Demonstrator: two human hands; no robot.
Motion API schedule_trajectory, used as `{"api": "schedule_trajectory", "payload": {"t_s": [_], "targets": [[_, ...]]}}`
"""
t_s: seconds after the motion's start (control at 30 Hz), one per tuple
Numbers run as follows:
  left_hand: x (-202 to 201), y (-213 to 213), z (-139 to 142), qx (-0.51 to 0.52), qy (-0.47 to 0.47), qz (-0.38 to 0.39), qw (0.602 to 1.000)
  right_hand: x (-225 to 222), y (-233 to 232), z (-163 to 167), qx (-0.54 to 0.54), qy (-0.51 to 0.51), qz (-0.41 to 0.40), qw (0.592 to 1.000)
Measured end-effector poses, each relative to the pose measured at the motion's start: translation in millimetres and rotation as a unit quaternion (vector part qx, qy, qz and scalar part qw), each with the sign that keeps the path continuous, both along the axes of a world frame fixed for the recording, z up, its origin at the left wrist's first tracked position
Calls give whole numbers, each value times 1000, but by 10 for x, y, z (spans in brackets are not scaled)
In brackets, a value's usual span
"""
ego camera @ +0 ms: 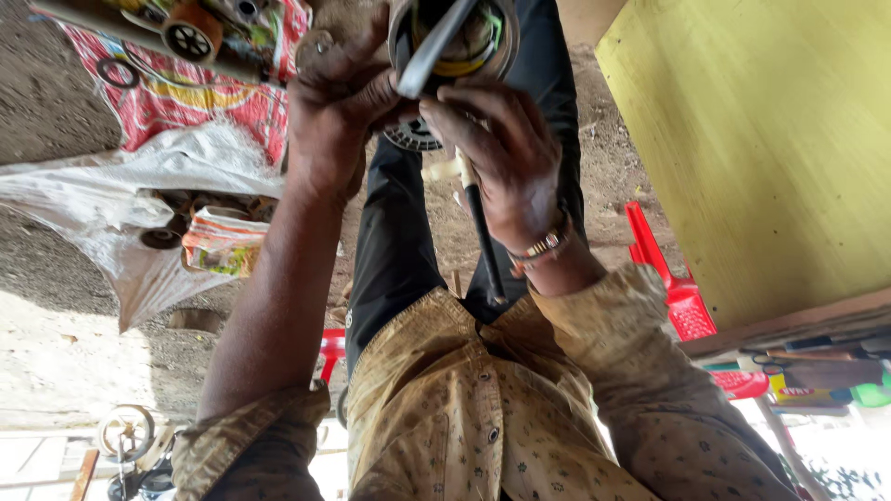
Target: The person is repairing an electrical motor by stripping green wires, inserting them into the motor housing, and securing them with a screwdriver. They also use pliers to manipulate the wires and a knife to strip insulation.
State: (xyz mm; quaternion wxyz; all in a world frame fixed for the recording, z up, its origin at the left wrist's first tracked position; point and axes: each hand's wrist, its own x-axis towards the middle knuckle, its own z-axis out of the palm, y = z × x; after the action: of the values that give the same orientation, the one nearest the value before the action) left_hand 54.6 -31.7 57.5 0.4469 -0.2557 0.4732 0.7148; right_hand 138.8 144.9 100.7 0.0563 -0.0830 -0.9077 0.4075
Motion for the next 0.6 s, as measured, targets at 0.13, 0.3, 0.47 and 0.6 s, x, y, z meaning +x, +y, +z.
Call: {"api": "schedule_trajectory", "payload": {"t_s": [0.13,0.3,0.47,0.6], "targets": [[4,7,11,-21,-14,2,1000,-51,117,260,-42,-21,50,998],[7,3,22,-8,-8,-3,1000,5,62,168,-59,34,20,998],[-49,20,62,-25,-41,3,999,90,74,25,-53,31,47,997],[-3,64,62,-11,-10,-4,1000,52,156,-5,-40,21,70,997]]}}
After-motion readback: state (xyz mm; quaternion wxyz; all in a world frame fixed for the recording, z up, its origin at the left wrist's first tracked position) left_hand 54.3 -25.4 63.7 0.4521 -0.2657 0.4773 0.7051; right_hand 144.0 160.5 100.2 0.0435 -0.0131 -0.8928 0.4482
